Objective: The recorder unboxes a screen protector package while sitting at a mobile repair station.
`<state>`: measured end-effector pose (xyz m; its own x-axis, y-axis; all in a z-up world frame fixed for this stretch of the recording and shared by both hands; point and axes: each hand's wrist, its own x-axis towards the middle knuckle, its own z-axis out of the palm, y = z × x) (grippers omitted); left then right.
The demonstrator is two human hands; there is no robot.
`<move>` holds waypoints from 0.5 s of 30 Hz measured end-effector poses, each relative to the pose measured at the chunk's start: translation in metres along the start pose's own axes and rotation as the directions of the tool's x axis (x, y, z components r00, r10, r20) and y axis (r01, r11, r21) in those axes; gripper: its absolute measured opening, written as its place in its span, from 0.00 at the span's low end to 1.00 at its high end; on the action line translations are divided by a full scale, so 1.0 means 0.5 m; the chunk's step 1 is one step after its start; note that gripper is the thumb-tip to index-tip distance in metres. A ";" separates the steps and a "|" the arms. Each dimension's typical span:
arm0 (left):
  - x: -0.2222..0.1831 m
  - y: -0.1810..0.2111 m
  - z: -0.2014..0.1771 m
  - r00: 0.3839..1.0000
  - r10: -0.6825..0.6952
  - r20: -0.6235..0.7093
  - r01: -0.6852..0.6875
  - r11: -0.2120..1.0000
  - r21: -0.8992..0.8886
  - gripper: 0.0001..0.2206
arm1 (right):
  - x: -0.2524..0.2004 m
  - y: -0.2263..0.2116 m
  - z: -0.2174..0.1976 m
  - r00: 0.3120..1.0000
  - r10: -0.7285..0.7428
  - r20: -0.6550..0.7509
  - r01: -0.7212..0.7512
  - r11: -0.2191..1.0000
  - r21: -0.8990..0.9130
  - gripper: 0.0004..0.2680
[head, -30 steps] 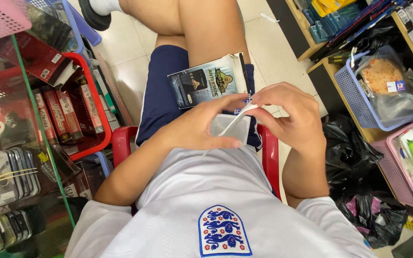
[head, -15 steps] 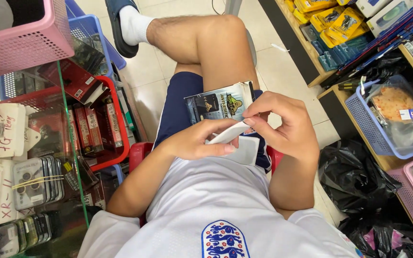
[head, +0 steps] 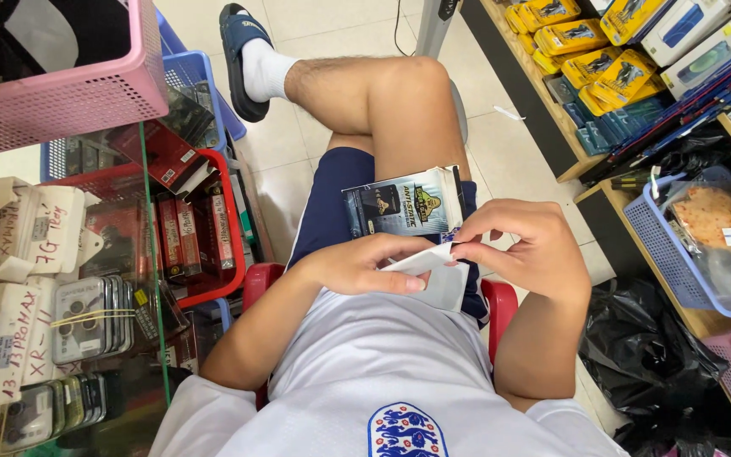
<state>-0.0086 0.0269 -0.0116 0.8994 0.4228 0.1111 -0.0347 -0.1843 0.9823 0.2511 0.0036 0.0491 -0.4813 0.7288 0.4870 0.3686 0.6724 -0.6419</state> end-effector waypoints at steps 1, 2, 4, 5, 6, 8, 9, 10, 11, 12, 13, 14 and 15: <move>0.000 -0.002 0.001 1.000 0.000 -0.002 0.000 1.000 0.000 0.25 | -0.002 0.000 0.003 1.000 -0.001 0.002 0.001 1.000 0.001 0.05; 0.000 -0.004 0.002 1.000 0.015 0.001 -0.015 1.000 -0.019 0.25 | -0.004 0.001 0.005 1.000 0.004 -0.020 -0.004 1.000 -0.003 0.05; 0.001 -0.007 0.000 1.000 0.031 0.000 -0.031 0.999 -0.033 0.24 | -0.002 0.002 0.007 0.999 0.004 -0.041 -0.004 1.000 -0.007 0.05; 0.001 -0.009 0.000 1.000 0.019 -0.001 -0.019 0.997 -0.080 0.25 | -0.002 0.002 0.008 0.998 0.006 -0.057 -0.006 1.000 -0.010 0.05; 0.001 -0.012 0.000 1.000 0.006 -0.001 -0.006 0.992 -0.127 0.25 | -0.001 0.002 0.009 0.997 0.007 -0.073 -0.008 1.000 -0.014 0.05; 0.000 -0.015 -0.001 1.000 0.010 0.002 -0.009 0.990 -0.143 0.25 | -0.001 0.003 0.008 0.997 0.003 -0.079 -0.005 1.000 -0.031 0.05; 0.001 -0.016 -0.003 1.000 0.014 0.007 -0.012 0.987 -0.158 0.25 | -0.001 0.004 0.008 0.996 -0.002 -0.088 -0.002 0.999 -0.049 0.06; 0.001 -0.014 -0.003 1.000 0.014 0.007 -0.013 0.988 -0.157 0.25 | 0.000 0.005 0.007 0.996 -0.003 -0.088 -0.001 0.999 -0.050 0.06; 0.001 -0.012 -0.002 1.000 -0.009 0.008 0.011 0.982 -0.190 0.25 | -0.001 0.005 0.008 0.995 -0.010 -0.101 0.002 0.997 -0.080 0.06; 0.000 -0.011 -0.001 0.999 -0.033 0.010 0.034 0.974 -0.222 0.26 | -0.003 0.005 0.008 0.993 -0.017 -0.114 0.004 0.994 -0.111 0.06; 0.000 -0.007 -0.002 0.999 -0.033 0.010 0.034 0.974 -0.222 0.26 | -0.004 0.006 0.008 0.993 -0.016 -0.114 0.003 0.994 -0.110 0.06; 0.000 -0.004 -0.003 0.999 -0.034 0.002 0.034 0.979 -0.203 0.26 | -0.005 0.006 0.008 0.988 -0.016 -0.151 -0.003 0.992 -0.126 0.06; 0.000 0.000 -0.004 0.999 -0.036 -0.006 0.034 0.982 -0.184 0.26 | -0.006 0.007 0.008 0.982 -0.016 -0.189 -0.011 0.990 -0.141 0.06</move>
<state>-0.0096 0.0287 -0.0113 0.8974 0.4345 0.0770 -0.0839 -0.0032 0.9965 0.2508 0.0032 0.0432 -0.3282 0.7291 0.6006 0.4825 0.6760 -0.5569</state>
